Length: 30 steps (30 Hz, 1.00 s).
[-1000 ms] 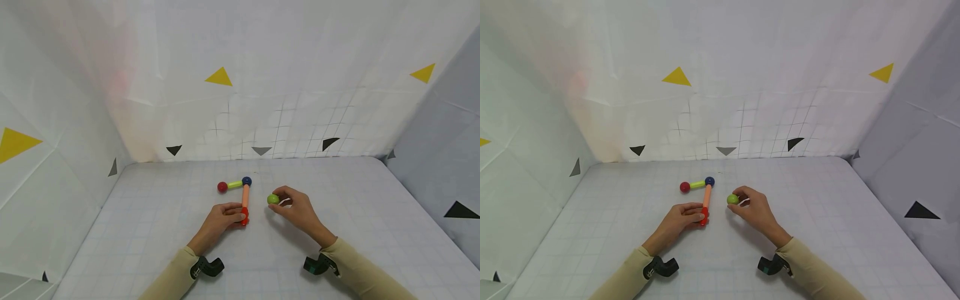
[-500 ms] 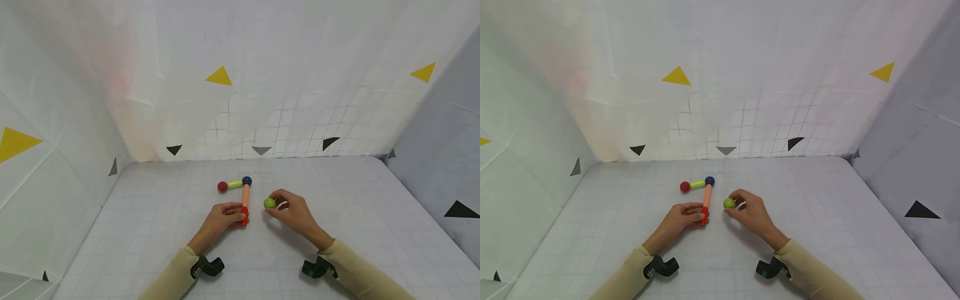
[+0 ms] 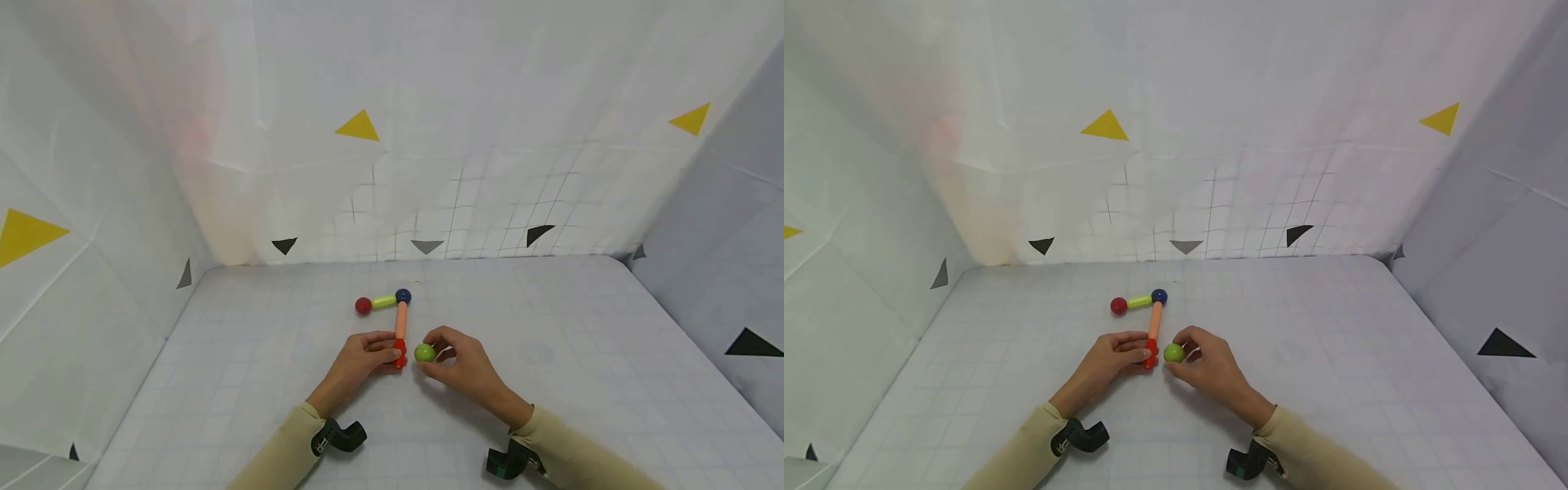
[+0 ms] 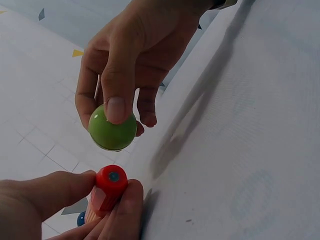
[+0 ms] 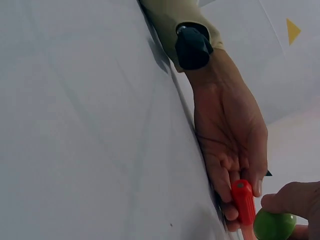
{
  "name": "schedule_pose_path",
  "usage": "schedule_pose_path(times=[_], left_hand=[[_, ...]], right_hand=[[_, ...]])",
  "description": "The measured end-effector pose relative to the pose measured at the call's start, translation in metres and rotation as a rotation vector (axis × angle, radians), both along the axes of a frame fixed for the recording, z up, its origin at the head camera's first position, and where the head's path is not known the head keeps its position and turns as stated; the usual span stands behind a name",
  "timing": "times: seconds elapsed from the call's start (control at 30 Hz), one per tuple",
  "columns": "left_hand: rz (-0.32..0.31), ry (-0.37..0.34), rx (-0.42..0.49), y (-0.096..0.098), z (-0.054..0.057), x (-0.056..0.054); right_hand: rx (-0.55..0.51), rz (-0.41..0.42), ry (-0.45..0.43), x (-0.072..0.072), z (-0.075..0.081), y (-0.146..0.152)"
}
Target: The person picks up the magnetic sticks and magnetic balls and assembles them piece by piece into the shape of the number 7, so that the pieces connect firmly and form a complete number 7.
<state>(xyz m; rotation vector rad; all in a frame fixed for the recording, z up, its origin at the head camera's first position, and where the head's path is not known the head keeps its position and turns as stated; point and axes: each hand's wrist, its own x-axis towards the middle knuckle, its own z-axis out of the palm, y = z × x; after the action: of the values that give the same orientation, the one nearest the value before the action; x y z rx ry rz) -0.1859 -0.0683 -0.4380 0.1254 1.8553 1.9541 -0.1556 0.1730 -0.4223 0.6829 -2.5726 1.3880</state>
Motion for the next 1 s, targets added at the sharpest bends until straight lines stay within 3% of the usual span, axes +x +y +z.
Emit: schedule_pose_path(times=[0.23, 0.53, 1.0], left_hand=[[-0.002, 0.006, 0.007, 0.0, 0.001, 0.002], [-0.008, 0.013, -0.001, -0.001, 0.0, 0.002], [-0.012, 0.017, 0.012, -0.002, -0.002, 0.001]], right_hand=[[0.0, 0.032, 0.006, 0.009, -0.001, -0.006], [-0.074, 0.097, 0.055, 0.015, -0.005, -0.014], [-0.082, 0.132, 0.017, 0.022, -0.011, -0.025]])
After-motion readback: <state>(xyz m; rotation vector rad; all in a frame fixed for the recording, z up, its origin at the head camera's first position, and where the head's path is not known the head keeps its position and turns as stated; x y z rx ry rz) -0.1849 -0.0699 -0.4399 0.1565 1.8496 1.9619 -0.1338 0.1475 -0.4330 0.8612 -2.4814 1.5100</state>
